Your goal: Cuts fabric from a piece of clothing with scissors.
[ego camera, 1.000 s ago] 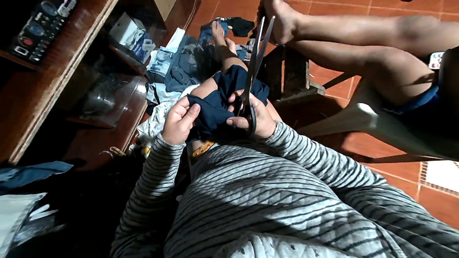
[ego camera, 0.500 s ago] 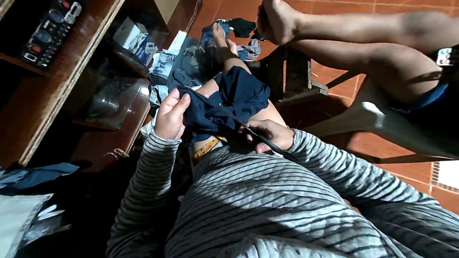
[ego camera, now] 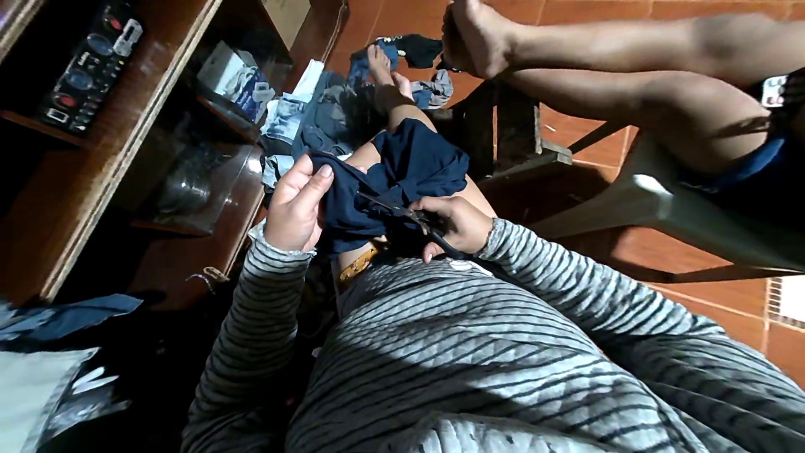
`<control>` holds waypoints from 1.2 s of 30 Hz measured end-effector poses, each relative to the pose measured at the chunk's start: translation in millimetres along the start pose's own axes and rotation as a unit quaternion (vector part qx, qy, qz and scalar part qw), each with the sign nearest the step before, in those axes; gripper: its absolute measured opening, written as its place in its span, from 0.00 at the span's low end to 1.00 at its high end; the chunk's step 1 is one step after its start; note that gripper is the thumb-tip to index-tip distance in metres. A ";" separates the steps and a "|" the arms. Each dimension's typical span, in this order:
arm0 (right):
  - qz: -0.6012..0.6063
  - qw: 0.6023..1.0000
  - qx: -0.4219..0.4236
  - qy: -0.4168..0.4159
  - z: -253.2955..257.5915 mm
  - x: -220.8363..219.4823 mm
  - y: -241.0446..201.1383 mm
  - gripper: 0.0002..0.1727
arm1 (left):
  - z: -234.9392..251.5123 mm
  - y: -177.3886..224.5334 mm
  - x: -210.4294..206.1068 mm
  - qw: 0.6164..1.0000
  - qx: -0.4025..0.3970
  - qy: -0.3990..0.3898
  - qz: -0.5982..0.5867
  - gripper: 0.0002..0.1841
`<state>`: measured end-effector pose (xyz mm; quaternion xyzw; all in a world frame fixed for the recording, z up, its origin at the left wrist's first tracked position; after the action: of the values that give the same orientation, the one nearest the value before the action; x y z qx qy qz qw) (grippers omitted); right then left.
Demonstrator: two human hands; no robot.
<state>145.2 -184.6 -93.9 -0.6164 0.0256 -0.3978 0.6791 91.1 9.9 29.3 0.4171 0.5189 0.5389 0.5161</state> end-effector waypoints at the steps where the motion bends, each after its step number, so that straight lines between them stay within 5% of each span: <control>1: 0.010 1.000 0.010 0.002 1.8 -1.2 -1.3 0.48 | -0.3 0.1 0.9 1.000 0.002 0.004 0.001 0.13; 16: 0.158 0.987 0.009 -0.041 1.0 -11.7 -1.1 0.38 | -1.6 -1.8 10.5 0.999 0.001 0.042 -0.027 0.12; 25: 0.335 0.934 0.013 -0.128 2.9 -28.7 -13.6 0.36 | -1.9 -5.3 7.8 0.998 0.019 0.052 -0.038 0.12; 36: 0.355 0.930 -0.021 -0.093 7.2 -36.1 -15.5 0.32 | -0.1 -3.7 9.5 0.998 0.002 0.052 -0.021 0.12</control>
<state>116.4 -156.9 -95.4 -0.6152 0.1875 -0.0713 0.7624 90.4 19.0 24.8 0.3788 0.5547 0.5481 0.4985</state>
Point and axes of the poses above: each hand's wrist, its own z-axis towards the middle knuckle, its own x-axis out of the back of the hand, y = z × x, the point moved 8 cm from there along z, towards the middle knuckle, and after that the axes turned 1 degree about -x, right-handed, at the moved point
